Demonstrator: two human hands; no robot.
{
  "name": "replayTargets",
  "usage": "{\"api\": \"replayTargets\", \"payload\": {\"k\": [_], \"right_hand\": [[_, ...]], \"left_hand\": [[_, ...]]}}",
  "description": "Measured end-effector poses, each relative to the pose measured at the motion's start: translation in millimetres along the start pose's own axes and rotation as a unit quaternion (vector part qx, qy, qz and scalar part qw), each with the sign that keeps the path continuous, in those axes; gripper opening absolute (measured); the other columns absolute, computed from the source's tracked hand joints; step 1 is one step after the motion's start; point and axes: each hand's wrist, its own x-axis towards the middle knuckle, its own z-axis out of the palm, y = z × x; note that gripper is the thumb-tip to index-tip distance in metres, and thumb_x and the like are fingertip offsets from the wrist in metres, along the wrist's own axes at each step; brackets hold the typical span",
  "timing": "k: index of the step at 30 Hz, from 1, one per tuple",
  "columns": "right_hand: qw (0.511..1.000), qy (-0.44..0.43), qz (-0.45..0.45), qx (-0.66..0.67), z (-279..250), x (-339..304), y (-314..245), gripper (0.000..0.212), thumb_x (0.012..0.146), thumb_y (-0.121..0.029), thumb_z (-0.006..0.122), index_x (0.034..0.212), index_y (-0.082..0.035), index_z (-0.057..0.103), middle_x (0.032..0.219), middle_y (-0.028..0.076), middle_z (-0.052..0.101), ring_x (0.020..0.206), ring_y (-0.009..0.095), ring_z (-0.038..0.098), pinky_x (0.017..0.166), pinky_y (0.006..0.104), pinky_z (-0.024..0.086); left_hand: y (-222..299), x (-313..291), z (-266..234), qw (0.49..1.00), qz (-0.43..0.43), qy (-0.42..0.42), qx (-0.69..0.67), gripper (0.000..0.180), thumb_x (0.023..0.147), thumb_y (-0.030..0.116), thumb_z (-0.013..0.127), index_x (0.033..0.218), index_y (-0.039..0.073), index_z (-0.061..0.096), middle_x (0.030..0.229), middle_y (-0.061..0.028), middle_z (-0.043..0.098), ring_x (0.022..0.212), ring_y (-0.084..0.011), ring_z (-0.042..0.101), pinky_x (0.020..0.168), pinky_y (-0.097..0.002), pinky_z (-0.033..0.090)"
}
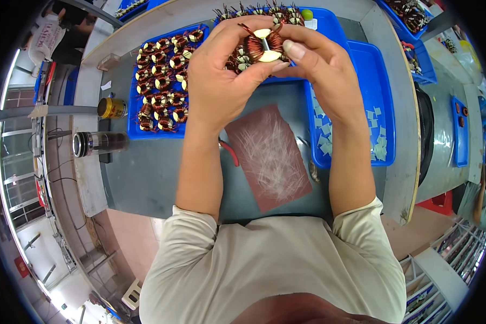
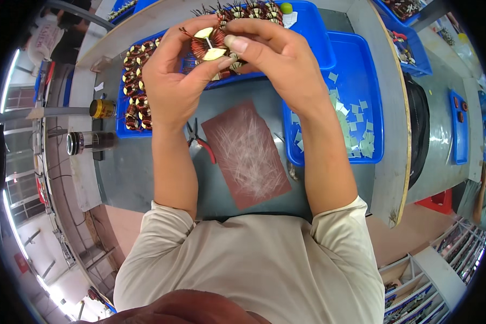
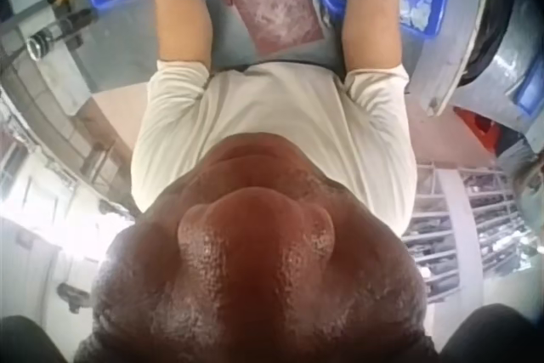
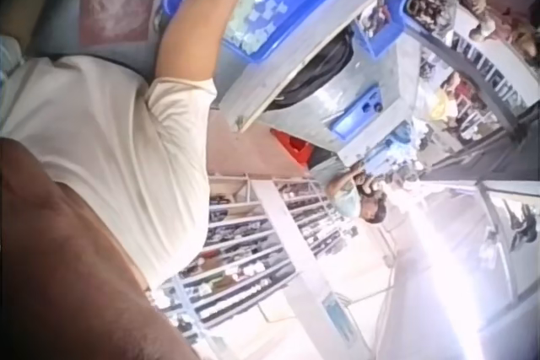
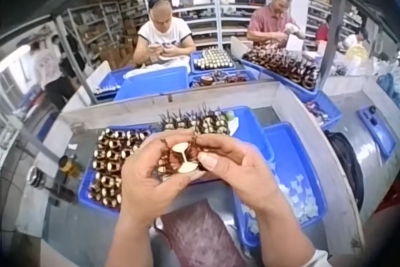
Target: The recorder is assembling small copper-wound electronic components by adding plastic spacers and using pliers.
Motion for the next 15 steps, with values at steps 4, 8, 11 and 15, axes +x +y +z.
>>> {"api": "replayTargets", "payload": {"k": [4, 8, 11, 15], "right_hand": [[0.998, 0.013, 0.038, -0.044, 3.1, -5.1, -11.5, 0.047, 0.097, -0.032, 0.07, 0.13, 0.002, 0.066, 0.109, 0.01, 0.073, 0.101, 0.017, 0.07, 0.078, 0.0316, 0.058], [0.997, 0.015, 0.071, 0.021, 8.9, -5.6, -11.4, 0.047, 0.097, -0.034, 0.067, 0.129, 0.0, 0.066, 0.106, 0.008, 0.073, 0.099, 0.016, 0.07, 0.076, 0.0315, 0.058], [0.996, 0.03, 0.061, 0.057, 13.9, -3.7, -6.5, 0.046, 0.096, -0.034, 0.065, 0.128, -0.001, 0.067, 0.104, 0.006, 0.073, 0.098, 0.016, 0.07, 0.074, 0.0305, 0.057], [0.996, 0.044, 0.053, -0.064, 14.9, -5.3, -12.6, 0.042, 0.096, -0.034, 0.064, 0.122, -0.001, 0.071, 0.099, 0.005, 0.074, 0.093, 0.014, 0.069, 0.071, 0.0285, 0.054]], "left_hand": [[2.3, -1.6, 10.1, 0.999, -0.002, 0.031, 0.031, 0.046, 0.078, -0.005, 0.081, 0.123, -0.003, 0.069, 0.118, -0.0086, 0.07, 0.104, -0.0148, 0.067, 0.092, -0.0272, 0.054], [3.4, -0.7, 23.3, 0.993, 0.023, 0.092, 0.076, 0.043, 0.075, 0.008, 0.086, 0.113, 0.002, 0.068, 0.102, -0.0105, 0.073, 0.092, -0.0209, 0.072, 0.082, -0.0304, 0.057], [-3.1, -5.4, 32.9, 0.99, -0.015, 0.138, -0.034, 0.048, 0.077, 0.007, 0.086, 0.117, 0.001, 0.06, 0.102, -0.0108, 0.073, 0.092, -0.0182, 0.072, 0.08, -0.029, 0.058], [-15.2, -6.0, 30.3, 0.987, -0.003, 0.16, -0.01, 0.053, 0.078, 0.007, 0.086, 0.119, 0.001, 0.053, 0.104, -0.0105, 0.072, 0.09, -0.0174, 0.073, 0.08, -0.029, 0.059]]}}
